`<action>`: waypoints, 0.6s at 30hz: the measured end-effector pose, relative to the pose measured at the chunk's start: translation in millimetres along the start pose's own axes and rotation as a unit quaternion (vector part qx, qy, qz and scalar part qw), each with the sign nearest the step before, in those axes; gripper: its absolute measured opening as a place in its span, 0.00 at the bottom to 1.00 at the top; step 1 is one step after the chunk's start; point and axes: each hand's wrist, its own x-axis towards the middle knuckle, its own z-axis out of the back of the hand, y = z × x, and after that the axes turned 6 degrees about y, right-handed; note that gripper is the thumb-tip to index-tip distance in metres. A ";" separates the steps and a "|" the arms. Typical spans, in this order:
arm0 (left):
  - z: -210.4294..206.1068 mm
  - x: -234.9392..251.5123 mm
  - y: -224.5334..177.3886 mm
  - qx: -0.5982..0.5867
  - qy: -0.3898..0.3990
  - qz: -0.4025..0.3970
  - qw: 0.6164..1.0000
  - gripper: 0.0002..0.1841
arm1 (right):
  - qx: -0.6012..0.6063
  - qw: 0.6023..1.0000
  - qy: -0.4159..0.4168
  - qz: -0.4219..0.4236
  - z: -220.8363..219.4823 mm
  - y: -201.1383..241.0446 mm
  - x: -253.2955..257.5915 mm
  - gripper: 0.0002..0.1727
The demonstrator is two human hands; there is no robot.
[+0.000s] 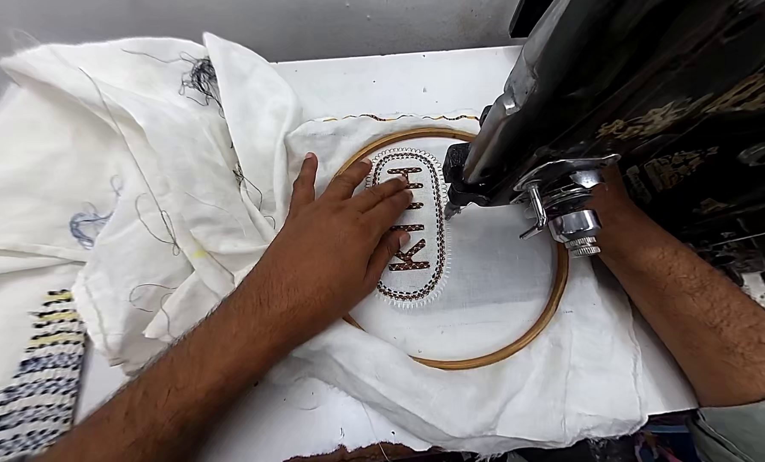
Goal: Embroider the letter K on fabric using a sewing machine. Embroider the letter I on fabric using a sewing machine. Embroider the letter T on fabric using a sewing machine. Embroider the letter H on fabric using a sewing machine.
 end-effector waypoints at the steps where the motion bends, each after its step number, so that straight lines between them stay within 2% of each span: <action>1: 2.1 -3.8 -5.1 0.001 0.008 0.003 1.000 0.29 | 0.000 1.000 -0.003 0.003 -0.1 -0.4 0.1 0.14; 4: 1.8 -11.2 -13.2 0.001 0.052 0.028 0.998 0.34 | -0.034 0.999 -0.012 -0.005 4.2 7.8 3.3 0.15; 6: 1.1 -12.5 -13.7 -0.004 0.068 0.038 0.997 0.35 | -0.140 0.990 0.003 0.026 14.5 12.3 5.2 0.17; 9: 0.3 -12.8 -14.0 -0.006 0.070 0.041 0.997 0.35 | -0.224 0.971 0.085 0.003 31.7 12.5 10.0 0.19; 11: 0.4 -13.2 -13.8 -0.005 0.072 0.041 0.997 0.35 | -0.232 0.966 0.107 -0.040 33.4 16.8 11.1 0.15; 14: 0.9 -12.5 -13.5 -0.003 0.076 0.038 0.996 0.35 | -0.219 0.972 0.072 -0.043 28.3 15.0 8.7 0.12; 18: 2.9 -14.1 -11.9 -0.001 0.078 0.040 0.996 0.35 | -0.205 0.977 0.043 -0.025 23.1 15.6 6.0 0.15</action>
